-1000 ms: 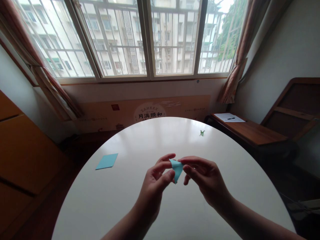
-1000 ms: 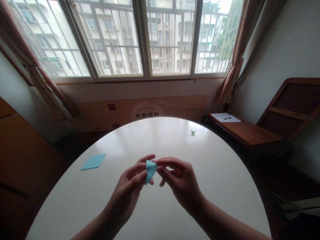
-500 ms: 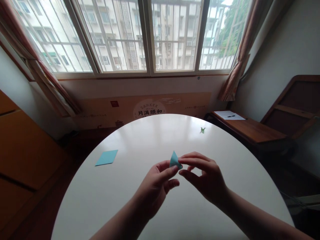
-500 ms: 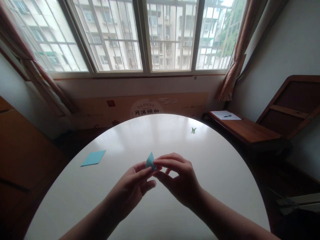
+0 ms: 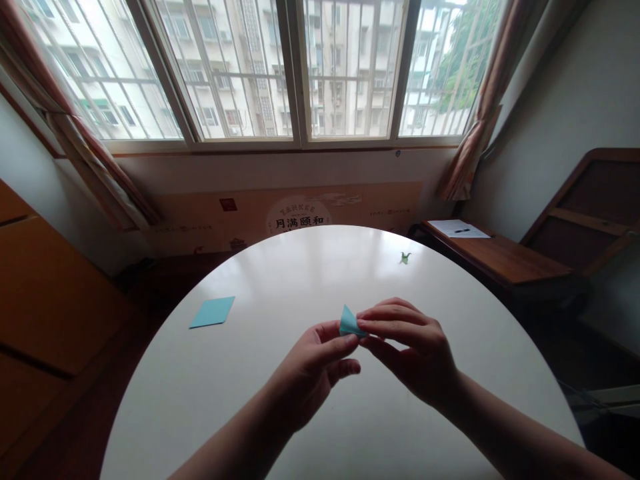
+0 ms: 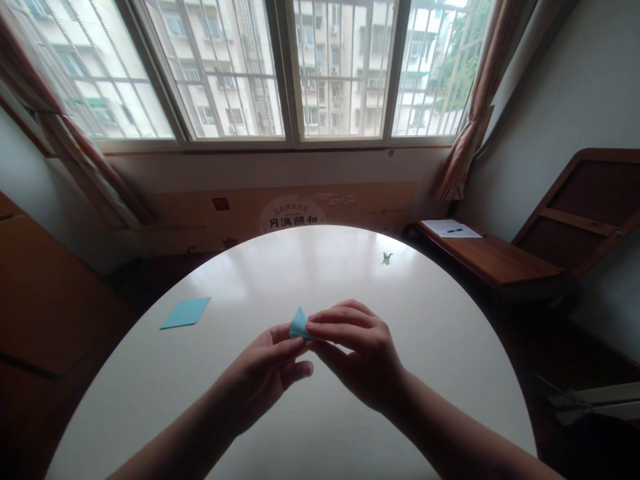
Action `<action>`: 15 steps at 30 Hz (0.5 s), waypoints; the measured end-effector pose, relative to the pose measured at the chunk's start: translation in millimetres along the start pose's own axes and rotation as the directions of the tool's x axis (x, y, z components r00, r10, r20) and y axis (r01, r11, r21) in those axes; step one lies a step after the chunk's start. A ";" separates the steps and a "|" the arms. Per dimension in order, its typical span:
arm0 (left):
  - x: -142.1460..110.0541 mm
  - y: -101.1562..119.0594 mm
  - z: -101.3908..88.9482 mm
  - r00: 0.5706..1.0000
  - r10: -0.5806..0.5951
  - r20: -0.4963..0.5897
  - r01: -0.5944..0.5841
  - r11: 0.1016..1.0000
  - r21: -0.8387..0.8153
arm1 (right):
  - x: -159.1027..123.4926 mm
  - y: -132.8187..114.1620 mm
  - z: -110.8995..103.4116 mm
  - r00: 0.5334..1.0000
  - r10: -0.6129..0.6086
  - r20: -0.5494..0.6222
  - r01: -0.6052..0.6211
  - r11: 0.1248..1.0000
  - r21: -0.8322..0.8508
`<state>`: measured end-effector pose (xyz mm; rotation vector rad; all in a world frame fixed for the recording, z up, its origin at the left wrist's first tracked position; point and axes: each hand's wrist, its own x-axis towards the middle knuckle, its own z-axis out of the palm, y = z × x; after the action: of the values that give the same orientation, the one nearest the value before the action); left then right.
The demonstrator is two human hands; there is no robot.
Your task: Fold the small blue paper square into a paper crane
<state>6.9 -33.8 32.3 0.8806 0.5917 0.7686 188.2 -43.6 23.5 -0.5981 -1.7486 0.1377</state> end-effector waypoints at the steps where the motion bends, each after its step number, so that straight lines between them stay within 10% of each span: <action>1: 0.0 0.6 -0.3 1.000 -0.001 -0.002 0.001 1.000 0.010 | -0.2 0.7 -0.5 1.000 -0.005 0.005 0.005 1.000 -0.009; 15: 1.1 6.3 -7.2 0.988 -0.081 0.130 0.078 0.996 0.031 | -1.2 0.7 -4.7 0.995 -0.054 0.089 0.057 0.998 -0.027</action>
<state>0.2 -27.1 33.8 0.9182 0.5183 0.6271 192.9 -44.6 23.5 -0.5716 -1.8543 0.1011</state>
